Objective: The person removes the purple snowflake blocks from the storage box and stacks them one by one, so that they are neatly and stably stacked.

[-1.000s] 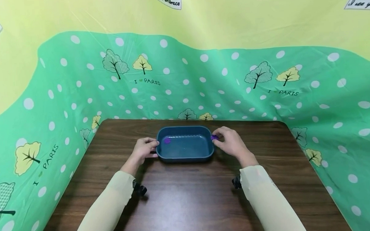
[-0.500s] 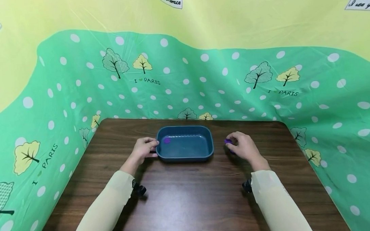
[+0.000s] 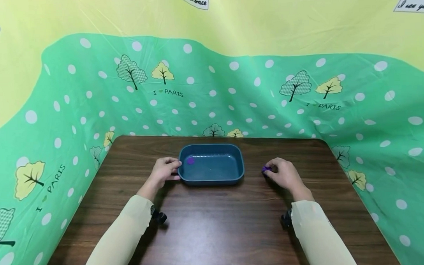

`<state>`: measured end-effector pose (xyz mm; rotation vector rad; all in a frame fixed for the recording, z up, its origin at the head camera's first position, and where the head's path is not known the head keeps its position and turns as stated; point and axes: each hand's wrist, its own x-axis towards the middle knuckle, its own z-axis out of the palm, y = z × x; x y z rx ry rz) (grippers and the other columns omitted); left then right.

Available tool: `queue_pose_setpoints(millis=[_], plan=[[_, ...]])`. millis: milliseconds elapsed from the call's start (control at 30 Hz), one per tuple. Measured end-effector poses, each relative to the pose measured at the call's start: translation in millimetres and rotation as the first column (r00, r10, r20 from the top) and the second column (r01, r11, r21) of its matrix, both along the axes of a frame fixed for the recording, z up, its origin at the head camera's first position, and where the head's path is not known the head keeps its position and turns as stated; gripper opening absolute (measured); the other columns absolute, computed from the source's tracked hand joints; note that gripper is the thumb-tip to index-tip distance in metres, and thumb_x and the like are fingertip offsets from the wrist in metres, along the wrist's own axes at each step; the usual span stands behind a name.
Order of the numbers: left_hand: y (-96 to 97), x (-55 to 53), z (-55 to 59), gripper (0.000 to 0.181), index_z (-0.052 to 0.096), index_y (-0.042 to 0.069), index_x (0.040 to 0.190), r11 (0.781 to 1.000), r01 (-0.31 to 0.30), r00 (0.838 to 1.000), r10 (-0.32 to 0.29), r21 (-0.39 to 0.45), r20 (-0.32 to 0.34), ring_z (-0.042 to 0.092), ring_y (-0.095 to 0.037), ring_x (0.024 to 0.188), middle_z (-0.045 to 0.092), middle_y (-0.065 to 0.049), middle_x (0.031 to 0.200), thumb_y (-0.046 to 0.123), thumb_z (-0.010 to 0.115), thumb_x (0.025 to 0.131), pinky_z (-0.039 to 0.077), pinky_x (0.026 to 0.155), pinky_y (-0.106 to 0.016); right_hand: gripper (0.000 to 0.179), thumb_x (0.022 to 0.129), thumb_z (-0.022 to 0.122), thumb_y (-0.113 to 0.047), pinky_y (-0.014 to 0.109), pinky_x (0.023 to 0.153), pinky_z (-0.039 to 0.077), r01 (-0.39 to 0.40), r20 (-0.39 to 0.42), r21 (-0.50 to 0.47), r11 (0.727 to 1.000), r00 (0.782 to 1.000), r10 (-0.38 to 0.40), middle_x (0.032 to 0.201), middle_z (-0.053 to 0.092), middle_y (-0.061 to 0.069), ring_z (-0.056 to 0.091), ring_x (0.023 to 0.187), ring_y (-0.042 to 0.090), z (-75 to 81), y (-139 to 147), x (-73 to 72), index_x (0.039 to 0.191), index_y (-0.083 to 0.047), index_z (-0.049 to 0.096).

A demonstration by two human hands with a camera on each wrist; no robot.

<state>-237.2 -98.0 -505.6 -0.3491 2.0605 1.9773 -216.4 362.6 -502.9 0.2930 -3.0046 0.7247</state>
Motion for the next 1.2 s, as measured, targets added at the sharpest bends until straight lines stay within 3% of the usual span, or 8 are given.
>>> queue_pose_setpoints(millis=[300, 800, 1067, 1200], plan=[[-0.1, 0.8, 0.5, 0.028, 0.066, -0.001, 0.122, 1.0, 0.001, 1.0, -0.001, -0.004, -0.005, 0.071, -0.031, 0.098, 0.066, -0.023, 0.118, 0.014, 0.068, 0.099, 0.067, 0.071, -0.036, 0.021, 0.093, 0.075, -0.018, 0.048, 0.077, 0.057, 0.018, 0.006, 0.0, 1.0, 1.0, -0.018, 0.108, 0.07, 0.014, 0.065, 0.093, 0.029, -10.4, 4.5, 2.6, 0.111, -0.006, 0.073], [1.3, 2.6, 0.6, 0.027, 0.067, -0.002, 0.121, 1.0, -0.002, 1.0, 0.002, 0.001, 0.002, 0.071, -0.032, 0.099, 0.066, -0.024, 0.118, 0.014, 0.068, 0.098, 0.067, 0.072, -0.039, 0.02, 0.093, 0.075, -0.016, 0.049, 0.078, 0.057, 0.018, -0.009, -0.019, 1.0, 1.0, -0.018, 0.109, 0.069, 0.014, 0.065, 0.092, 0.029, -12.5, 1.3, 5.8, 0.111, -0.006, 0.073], [1.4, 2.7, 0.3, 0.028, 0.066, -0.002, 0.122, 1.0, 0.004, 1.0, -0.004, 0.006, -0.005, 0.071, -0.035, 0.102, 0.066, -0.025, 0.121, 0.014, 0.069, 0.098, 0.067, 0.07, -0.036, 0.013, 0.092, 0.078, -0.013, 0.034, 0.067, 0.055, 0.018, -0.13, -0.06, 0.998, 0.991, -0.026, 0.106, 0.07, 0.011, 0.065, 0.08, 0.023, -12.7, 2.1, 4.8, 0.103, -0.008, 0.074], [1.1, 2.4, 0.6, 0.028, 0.066, -0.001, 0.122, 1.0, 0.0, 1.0, 0.0, 0.0, -0.003, 0.071, -0.033, 0.101, 0.066, -0.023, 0.12, 0.014, 0.068, 0.099, 0.067, 0.07, -0.037, 0.016, 0.092, 0.078, -0.013, 0.036, 0.067, 0.055, -0.011, -0.17, -0.056, 0.998, 0.985, 0.001, 0.105, 0.07, 0.011, 0.066, 0.08, 0.023, -5.6, -1.0, 2.3, 0.105, -0.006, 0.074]])
